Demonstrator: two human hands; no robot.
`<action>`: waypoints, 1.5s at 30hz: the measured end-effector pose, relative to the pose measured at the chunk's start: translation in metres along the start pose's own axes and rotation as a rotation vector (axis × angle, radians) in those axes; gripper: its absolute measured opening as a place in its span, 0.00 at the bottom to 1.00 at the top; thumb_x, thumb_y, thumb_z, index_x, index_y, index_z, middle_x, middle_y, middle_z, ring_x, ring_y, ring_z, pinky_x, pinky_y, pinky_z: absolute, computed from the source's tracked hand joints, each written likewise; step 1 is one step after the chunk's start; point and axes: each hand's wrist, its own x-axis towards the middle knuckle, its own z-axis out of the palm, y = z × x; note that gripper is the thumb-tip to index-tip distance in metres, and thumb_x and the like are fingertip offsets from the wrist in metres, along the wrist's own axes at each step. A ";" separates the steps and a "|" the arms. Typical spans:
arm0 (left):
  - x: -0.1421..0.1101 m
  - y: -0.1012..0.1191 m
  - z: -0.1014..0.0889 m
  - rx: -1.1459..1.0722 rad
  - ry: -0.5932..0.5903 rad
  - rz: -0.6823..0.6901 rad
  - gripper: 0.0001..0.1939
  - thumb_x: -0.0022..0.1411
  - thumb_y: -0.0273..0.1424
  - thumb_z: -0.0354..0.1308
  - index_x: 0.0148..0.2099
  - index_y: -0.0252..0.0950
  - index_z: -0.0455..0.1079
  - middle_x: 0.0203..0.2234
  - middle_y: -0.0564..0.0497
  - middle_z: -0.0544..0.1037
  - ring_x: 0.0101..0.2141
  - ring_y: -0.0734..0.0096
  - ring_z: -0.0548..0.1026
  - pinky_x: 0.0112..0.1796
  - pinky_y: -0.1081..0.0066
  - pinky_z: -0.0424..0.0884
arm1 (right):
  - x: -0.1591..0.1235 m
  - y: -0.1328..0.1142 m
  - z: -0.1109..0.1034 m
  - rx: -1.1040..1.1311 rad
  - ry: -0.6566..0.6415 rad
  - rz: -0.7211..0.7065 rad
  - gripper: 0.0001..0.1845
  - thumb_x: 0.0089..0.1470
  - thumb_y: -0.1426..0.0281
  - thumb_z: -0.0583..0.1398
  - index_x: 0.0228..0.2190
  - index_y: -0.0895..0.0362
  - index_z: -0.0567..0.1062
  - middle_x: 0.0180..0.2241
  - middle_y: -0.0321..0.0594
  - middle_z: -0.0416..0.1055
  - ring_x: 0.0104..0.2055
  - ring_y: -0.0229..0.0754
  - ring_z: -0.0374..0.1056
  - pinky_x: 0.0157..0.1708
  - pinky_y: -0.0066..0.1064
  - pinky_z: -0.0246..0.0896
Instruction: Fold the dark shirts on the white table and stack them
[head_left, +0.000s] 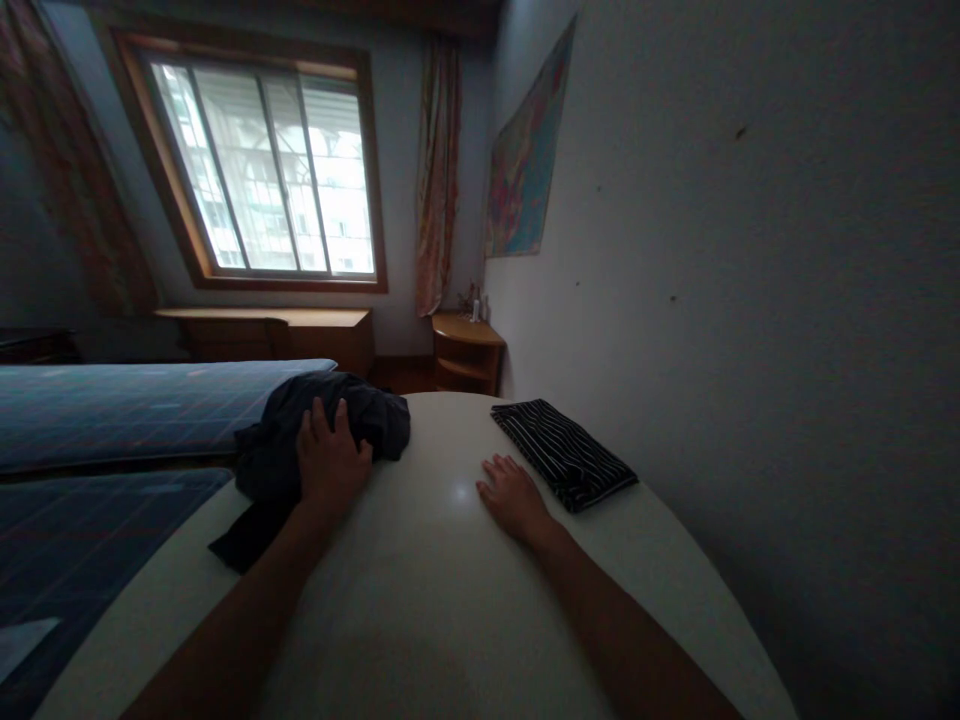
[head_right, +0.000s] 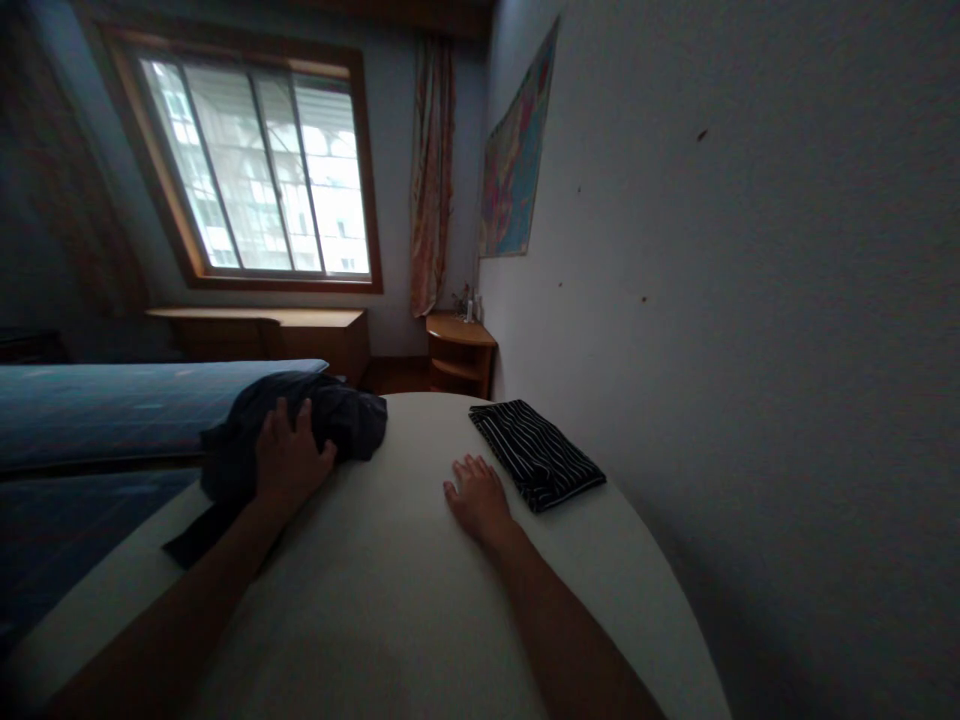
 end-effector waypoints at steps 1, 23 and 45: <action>0.003 -0.007 -0.002 0.025 -0.018 -0.031 0.37 0.61 0.35 0.55 0.68 0.24 0.53 0.66 0.26 0.52 0.62 0.39 0.57 0.57 0.51 0.59 | 0.001 0.000 0.000 -0.001 0.003 0.001 0.31 0.62 0.59 0.51 0.60 0.61 0.66 0.65 0.51 0.57 0.68 0.49 0.49 0.66 0.40 0.39; 0.029 -0.019 -0.028 -0.300 0.031 0.040 0.18 0.69 0.37 0.44 0.48 0.37 0.72 0.43 0.44 0.79 0.43 0.58 0.77 0.46 0.64 0.68 | 0.002 -0.001 0.005 0.022 0.094 -0.049 0.28 0.60 0.63 0.54 0.59 0.61 0.67 0.62 0.49 0.62 0.65 0.47 0.54 0.65 0.39 0.41; -0.020 0.061 -0.064 -0.519 -0.514 0.813 0.14 0.69 0.37 0.52 0.52 0.40 0.71 0.46 0.47 0.79 0.47 0.60 0.75 0.49 0.63 0.68 | -0.012 -0.038 -0.016 0.428 0.241 -0.340 0.09 0.59 0.66 0.57 0.41 0.54 0.74 0.37 0.40 0.76 0.40 0.43 0.71 0.44 0.33 0.61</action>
